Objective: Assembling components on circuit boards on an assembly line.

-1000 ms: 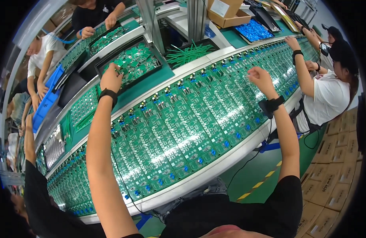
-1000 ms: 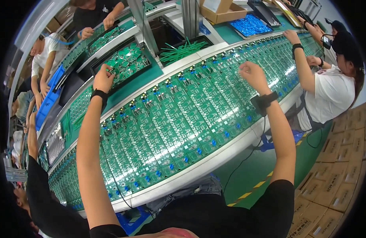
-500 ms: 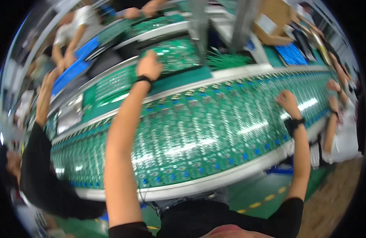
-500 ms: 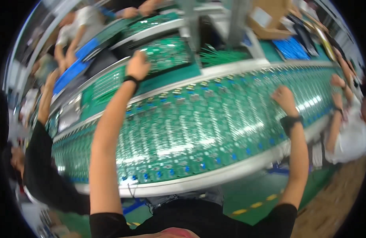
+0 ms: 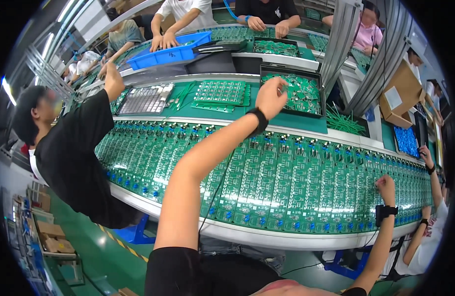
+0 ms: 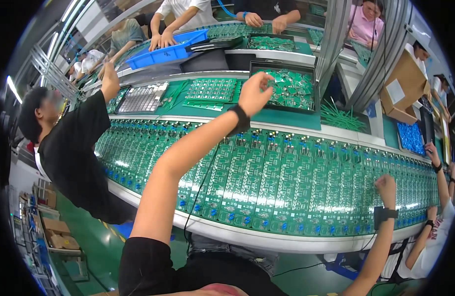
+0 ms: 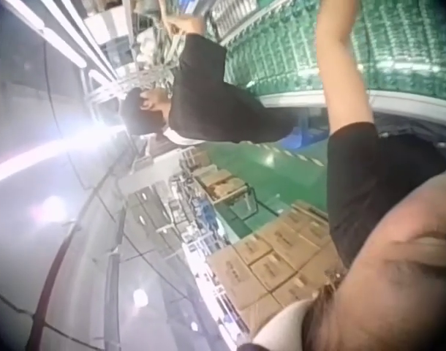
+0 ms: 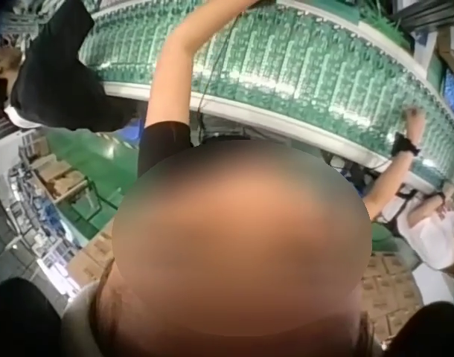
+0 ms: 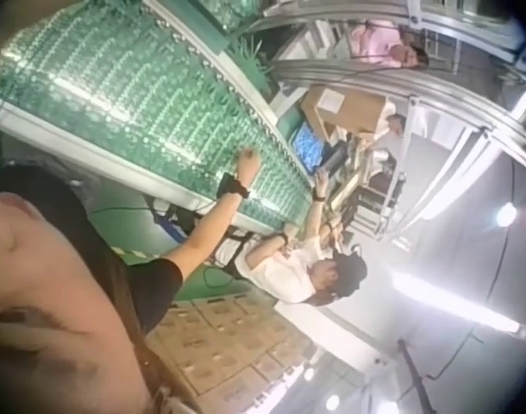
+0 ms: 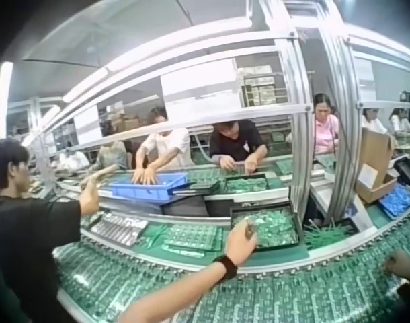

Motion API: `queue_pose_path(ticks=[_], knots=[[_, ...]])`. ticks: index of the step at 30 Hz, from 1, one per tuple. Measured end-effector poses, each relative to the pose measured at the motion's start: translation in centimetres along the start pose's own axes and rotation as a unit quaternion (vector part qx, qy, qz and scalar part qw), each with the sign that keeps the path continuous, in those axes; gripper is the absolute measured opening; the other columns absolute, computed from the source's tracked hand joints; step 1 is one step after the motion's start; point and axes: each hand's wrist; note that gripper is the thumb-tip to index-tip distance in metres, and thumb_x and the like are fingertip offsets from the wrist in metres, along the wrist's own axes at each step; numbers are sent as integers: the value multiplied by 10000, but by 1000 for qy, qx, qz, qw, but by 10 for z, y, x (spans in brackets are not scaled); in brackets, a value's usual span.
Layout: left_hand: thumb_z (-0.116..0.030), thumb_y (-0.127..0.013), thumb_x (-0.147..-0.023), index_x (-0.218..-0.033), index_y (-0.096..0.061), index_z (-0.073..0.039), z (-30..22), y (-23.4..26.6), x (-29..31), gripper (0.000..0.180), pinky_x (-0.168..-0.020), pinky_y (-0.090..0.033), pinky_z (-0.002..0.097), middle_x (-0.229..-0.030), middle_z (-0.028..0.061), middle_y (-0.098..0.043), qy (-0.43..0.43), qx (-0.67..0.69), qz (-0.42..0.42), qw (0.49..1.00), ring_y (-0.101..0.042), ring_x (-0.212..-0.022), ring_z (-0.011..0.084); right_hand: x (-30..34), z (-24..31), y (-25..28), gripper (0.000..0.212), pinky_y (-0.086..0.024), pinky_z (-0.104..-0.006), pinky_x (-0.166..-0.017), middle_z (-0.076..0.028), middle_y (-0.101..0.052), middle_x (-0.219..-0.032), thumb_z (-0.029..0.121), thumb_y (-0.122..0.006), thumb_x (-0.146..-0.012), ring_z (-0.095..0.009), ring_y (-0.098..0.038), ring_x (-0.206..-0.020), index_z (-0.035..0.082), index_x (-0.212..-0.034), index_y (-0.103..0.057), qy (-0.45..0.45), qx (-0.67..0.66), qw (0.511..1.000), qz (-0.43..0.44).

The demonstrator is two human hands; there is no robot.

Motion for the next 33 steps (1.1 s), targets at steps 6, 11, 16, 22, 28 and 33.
queue_pose_path(ticks=[6,11,16,22,28,33], knots=[[-80,-622,-766,-945,-568,-38,-108,62,102,191,-624,-424,204,-834,-8,-537,141,353,190,905,-491,-723,49,1,-17,1,107,-413,-249,-449,-24,-517,-605,22,-627,-694,-117,-508,-535,24,-733,-528,145,97,983,-65],[-88,-631,-770,-979,-569,-41,-137,111,174,223,-597,-397,183,-809,-11,-533,135,364,285,876,-482,-709,31,2,0,10,74,-419,-225,-508,-28,-546,-642,31,-615,-719,-105,-516,-566,28,-757,-552,111,43,990,-72],[-101,-637,-784,-982,-566,-36,-123,118,212,220,-591,-397,185,-816,-16,-549,238,426,356,797,-491,-671,28,14,29,21,109,-420,-206,-550,-34,-569,-685,37,-615,-734,-95,-525,-595,29,-839,-587,43,-34,995,-87],[-89,-636,-788,-996,-556,-26,-99,113,228,231,-587,-408,184,-810,-11,-557,253,476,291,791,-516,-668,38,30,40,13,151,-433,-212,-587,-48,-574,-734,36,-624,-739,-111,-542,-656,24,-885,-589,123,7,979,-161],[-24,-624,-780,-1026,-544,-20,-88,104,216,258,-611,-420,199,-764,5,-558,317,524,282,738,-531,-688,57,54,-15,42,191,-460,-279,-636,-80,-581,-817,77,-654,-724,-167,-556,-708,11,-883,-573,92,101,979,-152],[3,-572,-780,-1027,-544,-19,-81,121,215,249,-609,-427,230,-775,31,-565,375,494,197,759,-542,-685,101,18,89,26,155,-446,-357,-557,-168,-598,-684,173,-605,-725,-298,-583,-625,20,-737,-623,61,92,988,-112]])
Point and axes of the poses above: each hand's wrist, its own x-axis away from the middle knuckle, its own y-axis out of the back of the hand, z = x × y
